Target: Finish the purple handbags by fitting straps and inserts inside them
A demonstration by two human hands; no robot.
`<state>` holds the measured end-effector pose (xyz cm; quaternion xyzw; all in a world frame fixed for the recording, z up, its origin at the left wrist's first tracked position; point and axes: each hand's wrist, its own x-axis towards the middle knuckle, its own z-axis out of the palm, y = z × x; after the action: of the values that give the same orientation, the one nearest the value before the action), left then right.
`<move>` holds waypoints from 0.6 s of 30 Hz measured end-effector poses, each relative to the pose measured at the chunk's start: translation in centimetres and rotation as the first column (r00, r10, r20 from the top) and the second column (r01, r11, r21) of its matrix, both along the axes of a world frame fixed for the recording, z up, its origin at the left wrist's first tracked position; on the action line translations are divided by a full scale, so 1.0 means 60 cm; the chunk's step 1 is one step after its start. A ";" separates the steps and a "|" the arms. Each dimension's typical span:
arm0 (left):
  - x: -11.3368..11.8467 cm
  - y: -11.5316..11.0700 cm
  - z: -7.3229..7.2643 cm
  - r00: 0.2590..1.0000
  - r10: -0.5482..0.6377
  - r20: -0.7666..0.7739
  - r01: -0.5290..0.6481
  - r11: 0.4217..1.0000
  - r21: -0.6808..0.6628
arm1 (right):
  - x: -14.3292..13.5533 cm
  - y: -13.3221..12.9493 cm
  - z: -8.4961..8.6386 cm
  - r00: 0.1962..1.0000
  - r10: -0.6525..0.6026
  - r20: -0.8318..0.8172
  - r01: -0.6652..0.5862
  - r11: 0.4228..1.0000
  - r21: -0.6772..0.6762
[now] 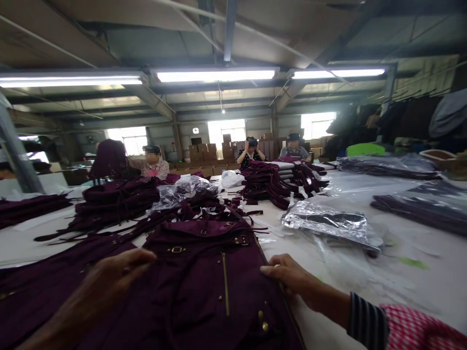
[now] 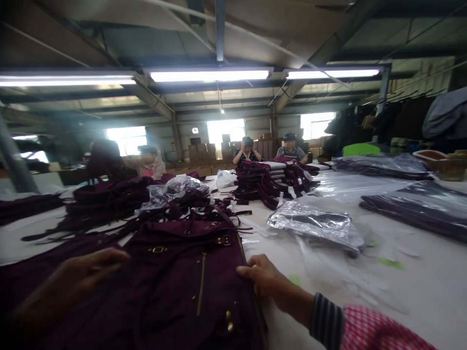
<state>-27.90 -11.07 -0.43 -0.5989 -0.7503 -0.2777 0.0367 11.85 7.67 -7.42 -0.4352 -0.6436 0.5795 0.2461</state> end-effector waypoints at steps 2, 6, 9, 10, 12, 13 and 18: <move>0.122 0.056 0.044 0.964 -0.263 0.037 0.265 0.952 -0.150 | -0.016 -0.031 0.002 0.992 0.018 -0.123 -0.025 0.998 -0.059; 0.300 0.155 0.022 0.759 -0.646 -0.078 0.581 0.728 -0.364 | -0.013 -0.074 0.007 0.954 0.158 -0.255 -0.163 0.987 0.002; 0.324 0.215 -0.039 0.671 -0.681 -0.293 0.583 0.729 -0.358 | 0.011 -0.081 0.001 0.942 0.192 -0.275 -0.185 0.981 0.051; 0.314 0.233 -0.054 0.665 -0.652 -0.364 0.566 0.758 -0.324 | 0.016 -0.079 -0.001 0.936 0.216 -0.279 -0.209 0.976 0.057; 0.284 0.263 -0.069 0.683 -0.567 -0.460 0.504 0.822 -0.264 | 0.020 -0.072 -0.005 0.912 0.290 -0.291 -0.283 0.957 0.068; 0.268 0.275 -0.068 0.711 -0.515 -0.479 0.454 0.856 -0.247 | 0.019 -0.067 -0.007 0.899 0.323 -0.296 -0.315 0.946 0.077; 0.241 0.291 -0.031 0.788 -0.370 -0.492 0.276 0.927 -0.255 | 0.008 -0.045 -0.019 0.913 0.343 -0.221 -0.312 0.936 0.165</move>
<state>-13.43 6.37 -2.32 -0.7724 -0.6175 -0.0385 0.1435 12.33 4.96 -8.58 -0.2293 -0.7072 0.6202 0.2504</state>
